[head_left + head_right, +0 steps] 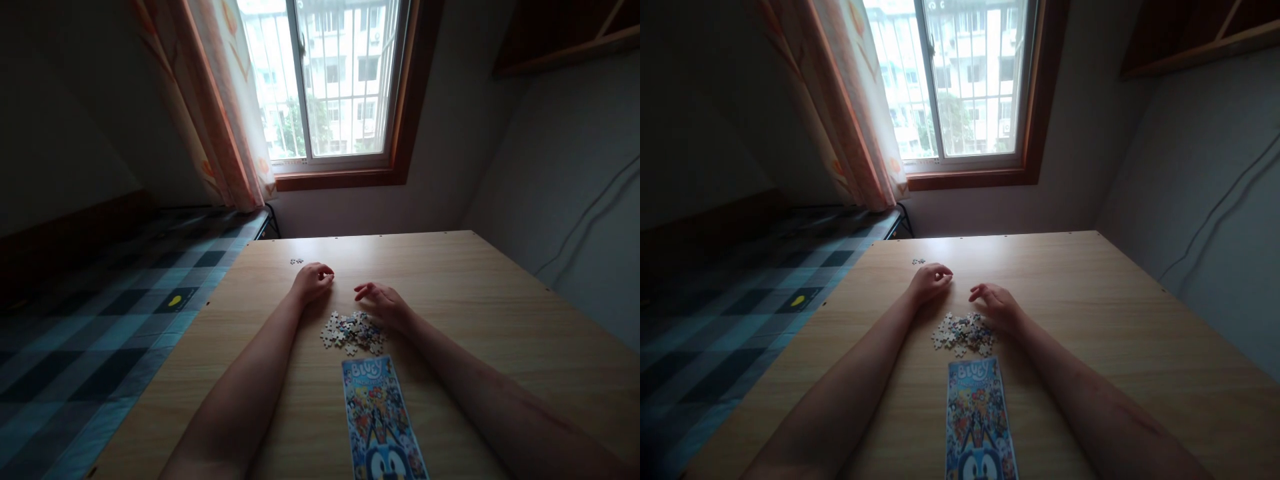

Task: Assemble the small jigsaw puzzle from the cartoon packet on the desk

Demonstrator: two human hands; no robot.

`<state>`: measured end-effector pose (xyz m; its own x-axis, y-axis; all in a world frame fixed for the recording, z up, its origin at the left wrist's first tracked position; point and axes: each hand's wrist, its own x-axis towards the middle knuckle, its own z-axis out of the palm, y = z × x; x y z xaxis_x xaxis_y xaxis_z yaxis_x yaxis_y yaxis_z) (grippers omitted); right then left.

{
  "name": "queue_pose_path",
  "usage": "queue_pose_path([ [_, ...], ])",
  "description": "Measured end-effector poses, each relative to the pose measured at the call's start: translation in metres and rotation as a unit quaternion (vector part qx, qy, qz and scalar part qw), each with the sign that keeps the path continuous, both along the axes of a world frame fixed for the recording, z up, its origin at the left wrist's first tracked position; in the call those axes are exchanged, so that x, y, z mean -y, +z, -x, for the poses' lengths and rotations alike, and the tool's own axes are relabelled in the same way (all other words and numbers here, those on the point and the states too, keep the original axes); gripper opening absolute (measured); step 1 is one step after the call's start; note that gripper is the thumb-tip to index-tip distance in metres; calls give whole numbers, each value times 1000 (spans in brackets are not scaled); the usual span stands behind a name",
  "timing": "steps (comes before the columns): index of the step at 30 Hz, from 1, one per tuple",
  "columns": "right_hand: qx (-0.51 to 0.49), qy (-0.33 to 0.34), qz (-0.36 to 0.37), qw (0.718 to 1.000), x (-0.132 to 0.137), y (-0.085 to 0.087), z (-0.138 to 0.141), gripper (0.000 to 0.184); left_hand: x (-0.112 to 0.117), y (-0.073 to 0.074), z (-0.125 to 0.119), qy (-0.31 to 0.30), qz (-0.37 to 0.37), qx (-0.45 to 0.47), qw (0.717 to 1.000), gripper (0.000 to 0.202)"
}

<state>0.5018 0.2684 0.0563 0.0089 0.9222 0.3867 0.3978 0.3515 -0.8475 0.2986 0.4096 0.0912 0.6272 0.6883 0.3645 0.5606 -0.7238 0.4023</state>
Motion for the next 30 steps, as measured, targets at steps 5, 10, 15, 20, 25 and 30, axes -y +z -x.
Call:
queue_pose_path([
  [5, -41, 12, 9, 999, -2, 0, -3, 65, 1, -3, -5, 7, -9, -33, 999, 24],
  [10, 18, 41, -1, 999, 1, 6, -7, 51, 13, -6, -6, 23, 27, -54, 998, 30],
  [15, 105, 79, -3, 991, 5, 14, -4, 30, 46, -3, 15, -36, 72, -39, 996, 35],
  [20, 162, 90, -11, 983, 6, 14, -1, 18, 70, -1, 35, -59, 100, -4, 993, 27],
  [25, 198, 75, -21, 977, 5, 8, 2, 15, 74, -4, 34, -53, 71, -20, 996, 24],
  [30, 236, 75, -24, 969, 7, 8, 3, 15, 76, -5, 34, -73, 43, -32, 996, 20],
])
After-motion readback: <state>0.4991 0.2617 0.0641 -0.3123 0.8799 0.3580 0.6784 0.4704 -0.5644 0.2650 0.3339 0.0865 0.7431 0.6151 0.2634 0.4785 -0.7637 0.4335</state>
